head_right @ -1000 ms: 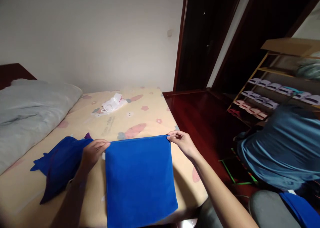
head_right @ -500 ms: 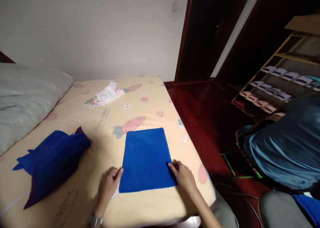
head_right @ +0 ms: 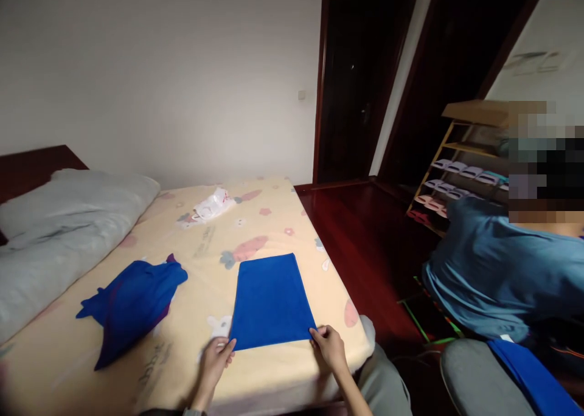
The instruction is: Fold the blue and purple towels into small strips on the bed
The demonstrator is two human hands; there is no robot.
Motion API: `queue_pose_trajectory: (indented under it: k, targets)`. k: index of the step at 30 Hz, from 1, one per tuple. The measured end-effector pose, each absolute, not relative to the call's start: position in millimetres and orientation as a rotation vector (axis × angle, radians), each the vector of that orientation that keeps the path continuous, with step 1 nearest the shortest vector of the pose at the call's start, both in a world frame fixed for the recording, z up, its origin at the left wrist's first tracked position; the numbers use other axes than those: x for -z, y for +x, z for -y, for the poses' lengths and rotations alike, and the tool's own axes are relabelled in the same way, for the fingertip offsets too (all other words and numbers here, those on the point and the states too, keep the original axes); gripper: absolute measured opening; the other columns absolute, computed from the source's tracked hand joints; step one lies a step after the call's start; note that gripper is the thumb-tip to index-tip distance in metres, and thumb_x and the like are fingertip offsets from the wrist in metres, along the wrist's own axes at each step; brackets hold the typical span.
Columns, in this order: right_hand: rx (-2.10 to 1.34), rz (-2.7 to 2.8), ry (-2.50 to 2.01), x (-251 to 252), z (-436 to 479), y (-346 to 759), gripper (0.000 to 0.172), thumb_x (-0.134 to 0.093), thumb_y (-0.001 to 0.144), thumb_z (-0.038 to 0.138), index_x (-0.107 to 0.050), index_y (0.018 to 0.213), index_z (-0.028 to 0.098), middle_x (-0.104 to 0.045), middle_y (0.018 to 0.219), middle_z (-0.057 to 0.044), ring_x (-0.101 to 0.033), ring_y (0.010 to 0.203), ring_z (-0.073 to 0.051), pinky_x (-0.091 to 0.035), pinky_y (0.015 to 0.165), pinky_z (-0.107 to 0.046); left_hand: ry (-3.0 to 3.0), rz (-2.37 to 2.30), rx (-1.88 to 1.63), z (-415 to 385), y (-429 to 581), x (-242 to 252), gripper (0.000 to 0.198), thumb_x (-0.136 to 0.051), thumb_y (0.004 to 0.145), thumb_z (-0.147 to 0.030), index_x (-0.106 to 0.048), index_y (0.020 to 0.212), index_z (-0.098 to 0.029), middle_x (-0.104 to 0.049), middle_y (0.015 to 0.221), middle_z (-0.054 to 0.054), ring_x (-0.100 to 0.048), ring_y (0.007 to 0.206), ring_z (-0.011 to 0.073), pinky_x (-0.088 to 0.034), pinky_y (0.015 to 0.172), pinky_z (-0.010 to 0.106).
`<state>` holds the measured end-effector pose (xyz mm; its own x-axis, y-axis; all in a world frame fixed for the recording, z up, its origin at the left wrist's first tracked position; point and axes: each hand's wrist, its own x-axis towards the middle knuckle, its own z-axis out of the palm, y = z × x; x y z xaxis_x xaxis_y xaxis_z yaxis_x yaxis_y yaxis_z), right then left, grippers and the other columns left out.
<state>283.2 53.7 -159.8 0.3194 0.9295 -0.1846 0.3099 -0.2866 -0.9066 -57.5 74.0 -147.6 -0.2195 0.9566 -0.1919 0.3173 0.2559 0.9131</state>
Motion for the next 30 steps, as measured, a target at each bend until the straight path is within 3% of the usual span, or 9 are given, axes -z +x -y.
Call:
queue_pose_trajectory:
  k: [3, 8, 12, 16, 20, 22, 24, 30]
  targets:
    - [-0.949, 1.125, -1.785, 160.9, -38.9, 282.8, 0.033, -0.054, 0.073, 0.057, -0.048, 0.056, 0.029, -0.071, 0.06, -0.004, -0.072, 0.067, -0.03, -0.057, 0.068, -0.041, 1.236, -1.723, -1.026, -57.3, -58.0, 145.6, 0.073, -0.061, 0.055, -0.085, -0.054, 0.085, -0.02, -0.062, 0.053, 0.001, -0.062, 0.049, 0.0218, -0.043, 0.048, 0.03]
    - [-0.879, 1.19, -1.847, 166.9, -17.5, 288.0, 0.026, -0.054, 0.074, 0.051, -0.047, 0.062, 0.029, -0.07, 0.063, -0.004, -0.071, 0.067, -0.03, -0.056, 0.068, -0.04, 1.665, -1.786, -0.893, -30.3, -63.8, 142.6, 0.052, -0.051, 0.08, -0.07, -0.06, 0.093, -0.021, -0.062, 0.057, 0.0, -0.063, 0.054, 0.0201, -0.047, 0.054, 0.029]
    - [-0.683, 1.382, -1.876, 163.4, 0.5, 296.3, 0.014, -0.052, 0.08, 0.042, -0.056, 0.08, 0.029, -0.071, 0.081, -0.005, -0.072, 0.078, -0.029, -0.056, 0.072, -0.039, 2.098, -1.799, -0.664, -17.2, -71.2, 132.4, 0.033, -0.045, 0.094, -0.047, -0.068, 0.092, -0.024, -0.07, 0.082, 0.006, -0.07, 0.078, 0.0215, -0.052, 0.069, 0.03]
    - [-0.322, 1.722, -1.83, 140.2, 2.7, 288.6, 0.021, -0.049, 0.088, 0.028, -0.065, 0.102, 0.026, -0.069, 0.102, -0.01, -0.068, 0.096, -0.029, -0.054, 0.086, -0.043, 2.463, -1.722, -0.554, -21.4, -64.3, 119.2, 0.03, -0.049, 0.095, -0.042, -0.07, 0.107, -0.024, -0.07, 0.108, 0.01, -0.065, 0.104, 0.0251, -0.051, 0.092, 0.039]
    - [-0.287, 2.161, -1.465, 124.5, -14.9, 248.8, 0.038, -0.05, 0.094, 0.025, -0.059, 0.13, 0.025, -0.062, 0.132, -0.01, -0.057, 0.122, -0.026, -0.048, 0.103, -0.043, 2.739, -1.357, -0.447, -33.7, -33.5, 119.4, 0.051, -0.051, 0.096, -0.041, -0.046, 0.145, -0.029, -0.05, 0.149, 0.006, -0.046, 0.137, 0.0259, -0.041, 0.111, 0.044]
    - [-0.313, 2.299, -1.347, 127.0, -23.8, 223.0, 0.047, -0.051, 0.095, 0.025, -0.051, 0.141, 0.022, -0.055, 0.142, -0.01, -0.051, 0.13, -0.026, -0.044, 0.109, -0.044, 2.784, -1.256, -0.394, -37.3, -15.8, 126.8, 0.06, -0.049, 0.097, -0.041, -0.033, 0.153, -0.026, -0.037, 0.158, 0.005, -0.034, 0.145, 0.0247, -0.035, 0.117, 0.045]
    - [-0.357, 2.359, -1.311, 134.7, -29.3, 202.6, 0.049, -0.051, 0.094, 0.025, -0.049, 0.143, 0.018, -0.055, 0.143, -0.011, -0.05, 0.131, -0.026, -0.042, 0.111, -0.044, 2.773, -1.214, -0.352, -38.1, -3.6, 136.3, 0.06, -0.047, 0.098, -0.037, -0.03, 0.154, -0.022, -0.03, 0.162, 0.006, -0.028, 0.148, 0.0226, -0.032, 0.12, 0.044]
    - [-0.358, 2.409, -1.311, 157.4, -23.3, 227.0, 0.05, -0.05, 0.095, 0.026, -0.048, 0.145, 0.018, -0.054, 0.144, -0.01, -0.05, 0.132, -0.026, -0.042, 0.112, -0.047, 2.705, -1.14, -0.298, -32.0, -26.1, 147.0, 0.058, -0.045, 0.1, -0.037, -0.027, 0.154, -0.027, -0.037, 0.158, 0.003, -0.037, 0.144, 0.0199, -0.038, 0.117, 0.043]
